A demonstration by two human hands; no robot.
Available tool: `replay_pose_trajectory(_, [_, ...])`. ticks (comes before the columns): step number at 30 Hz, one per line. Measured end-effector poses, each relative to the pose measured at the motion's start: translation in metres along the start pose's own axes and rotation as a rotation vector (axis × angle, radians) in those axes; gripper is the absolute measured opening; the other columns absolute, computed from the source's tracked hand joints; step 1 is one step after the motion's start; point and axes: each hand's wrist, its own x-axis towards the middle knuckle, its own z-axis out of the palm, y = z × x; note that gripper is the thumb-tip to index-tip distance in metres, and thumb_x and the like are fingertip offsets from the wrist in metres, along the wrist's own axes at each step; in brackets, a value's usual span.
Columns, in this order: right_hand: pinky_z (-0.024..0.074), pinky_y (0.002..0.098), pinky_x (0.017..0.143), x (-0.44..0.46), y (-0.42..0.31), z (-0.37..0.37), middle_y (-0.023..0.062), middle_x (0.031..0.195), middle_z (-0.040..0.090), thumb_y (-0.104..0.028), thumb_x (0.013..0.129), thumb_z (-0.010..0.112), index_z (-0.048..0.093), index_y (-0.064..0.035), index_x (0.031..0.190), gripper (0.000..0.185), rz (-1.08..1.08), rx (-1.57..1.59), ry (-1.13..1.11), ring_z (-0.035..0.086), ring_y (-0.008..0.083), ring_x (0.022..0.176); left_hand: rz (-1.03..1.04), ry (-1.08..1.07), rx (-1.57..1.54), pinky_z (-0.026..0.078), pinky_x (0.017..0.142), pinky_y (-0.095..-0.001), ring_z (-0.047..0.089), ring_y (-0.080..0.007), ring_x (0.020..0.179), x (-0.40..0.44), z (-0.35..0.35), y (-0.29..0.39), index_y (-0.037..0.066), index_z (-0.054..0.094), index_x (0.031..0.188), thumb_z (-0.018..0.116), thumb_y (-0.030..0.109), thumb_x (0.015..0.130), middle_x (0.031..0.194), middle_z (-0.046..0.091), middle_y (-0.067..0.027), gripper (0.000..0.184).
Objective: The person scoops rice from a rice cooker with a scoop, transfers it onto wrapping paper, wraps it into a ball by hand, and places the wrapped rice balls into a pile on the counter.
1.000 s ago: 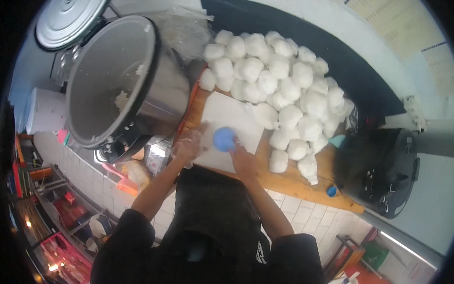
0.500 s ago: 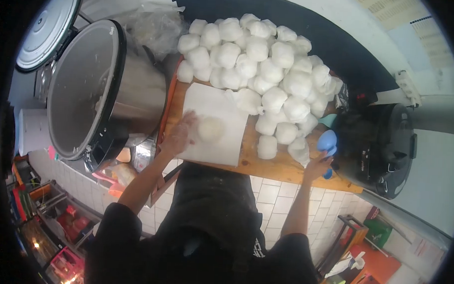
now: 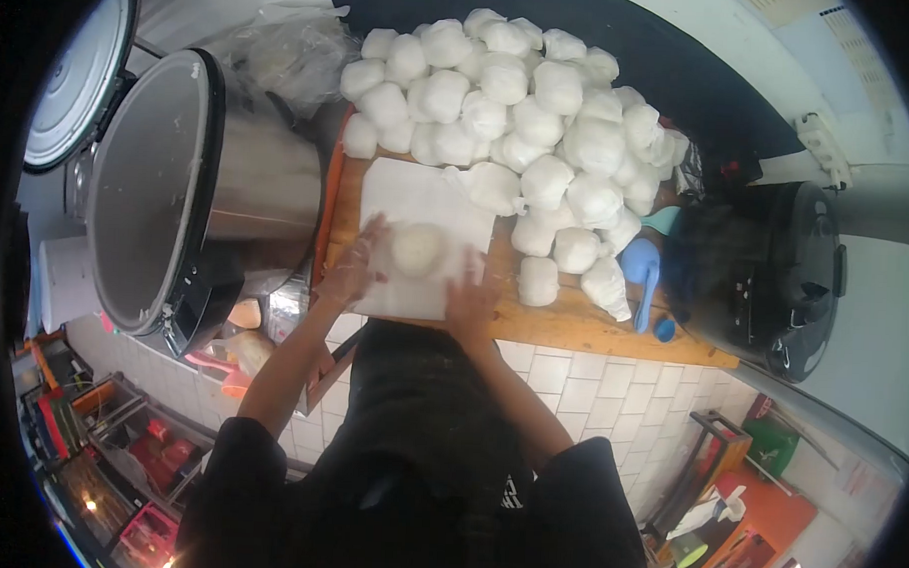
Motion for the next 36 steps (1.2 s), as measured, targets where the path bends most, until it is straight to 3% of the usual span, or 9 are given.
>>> replay_pose_trajectory(7, [0.0290,0.0586,0.105,-0.018,0.029,0.000,0.0137,0.141,0.050,-0.031,0.095,0.061,0.056,-0.0181,0.140,0.048,-0.018,-0.441,-0.107,0.044,0.0374,0.129,0.056,-0.013,0.283,0.027,0.122,-0.0310,0.025,-0.0237,0.149,-0.002,-0.001,-0.003,0.007,0.042,0.148,0.072,-0.016,0.067,0.163,0.027,-0.0080,0.090])
replay_pose_trajectory(9, [0.0365,0.0534,0.097,-0.009,0.034,0.003,0.0082,0.128,0.061,-0.027,0.088,0.071,0.074,-0.0136,0.113,0.028,-0.148,-0.235,0.166,0.054,0.0335,0.116,0.073,-0.024,0.315,0.028,0.122,-0.0316,0.026,-0.0238,0.149,-0.001,-0.001,0.006,0.007,0.042,0.148,0.070,-0.012,0.073,0.162,0.027,-0.0078,0.083])
replay_pose_trajectory(12, [0.0414,0.0476,0.088,0.001,0.030,0.003,0.0048,0.110,0.067,-0.023,0.082,0.078,0.075,-0.0084,0.080,0.015,-0.188,-0.144,0.325,0.060,0.0298,0.100,-0.106,0.105,-0.399,0.032,0.120,-0.0397,0.035,-0.0304,0.143,-0.019,0.008,0.010,0.008,0.051,0.140,0.065,-0.001,0.084,0.155,0.039,-0.0106,0.058])
replay_pose_trajectory(14, [0.0410,0.0482,0.091,0.006,0.028,-0.003,0.0044,0.110,0.066,-0.022,0.082,0.077,0.071,-0.0090,0.082,0.015,-0.144,-0.063,0.270,0.058,0.0317,0.102,0.241,0.309,0.793,0.039,0.111,-0.0443,0.043,-0.0280,0.138,-0.042,0.021,-0.001,0.009,0.056,0.134,0.068,0.018,0.088,0.144,0.051,-0.0089,0.048])
replay_pose_trajectory(19, [0.0421,0.0472,0.091,0.013,0.014,-0.006,0.0063,0.101,0.064,-0.015,0.083,0.075,0.064,-0.0088,0.094,0.016,0.072,-0.061,0.119,0.058,0.0314,0.101,0.188,0.091,0.728,0.039,0.106,-0.0451,0.053,-0.0273,0.126,-0.076,0.034,0.040,0.008,0.058,0.128,0.073,0.035,0.084,0.129,0.062,-0.0074,0.054])
replay_pose_trajectory(25, [0.0553,0.0317,0.078,0.023,0.030,-0.013,0.0074,0.117,0.059,-0.007,0.091,0.069,0.055,-0.0043,0.111,0.024,0.696,1.156,-0.050,0.060,0.0141,0.101,0.027,-0.002,0.656,0.042,0.105,-0.0430,0.055,-0.0278,0.123,-0.066,0.038,0.014,0.006,0.058,0.127,0.071,0.026,0.086,0.127,0.063,-0.0072,0.048])
replay_pose_trajectory(28, [0.0563,0.0318,0.083,0.010,0.052,-0.026,0.0065,0.123,0.056,-0.003,0.092,0.066,0.051,-0.0079,0.129,0.041,0.602,1.410,-0.248,0.056,0.0158,0.109,0.069,0.112,0.146,0.044,0.106,-0.0398,0.054,-0.0247,0.127,-0.067,0.019,-0.059,0.006,0.058,0.127,0.064,0.014,0.090,0.133,0.061,-0.0066,0.038])
replay_pose_trajectory(33, [0.0390,0.0437,0.106,0.009,0.047,-0.047,0.0057,0.130,0.059,0.001,0.078,0.071,0.072,-0.0194,0.119,0.046,-0.298,0.006,-0.438,0.055,0.0312,0.117,0.411,0.036,0.331,0.045,0.105,-0.0363,0.055,-0.0220,0.128,-0.069,-0.008,-0.071,0.007,0.064,0.118,0.060,0.010,0.093,0.133,0.063,-0.0081,0.025])
replay_pose_trajectory(36, [0.0432,0.0405,0.099,0.001,0.029,-0.063,0.0015,0.131,0.059,0.000,0.073,0.075,0.080,-0.0253,0.103,0.040,-0.422,0.060,-0.200,0.053,0.0270,0.122,0.321,0.146,0.326,0.045,0.104,-0.0333,0.058,-0.0222,0.125,-0.086,-0.005,-0.068,0.007,0.069,0.105,0.060,0.007,0.093,0.125,0.068,-0.0092,0.015])
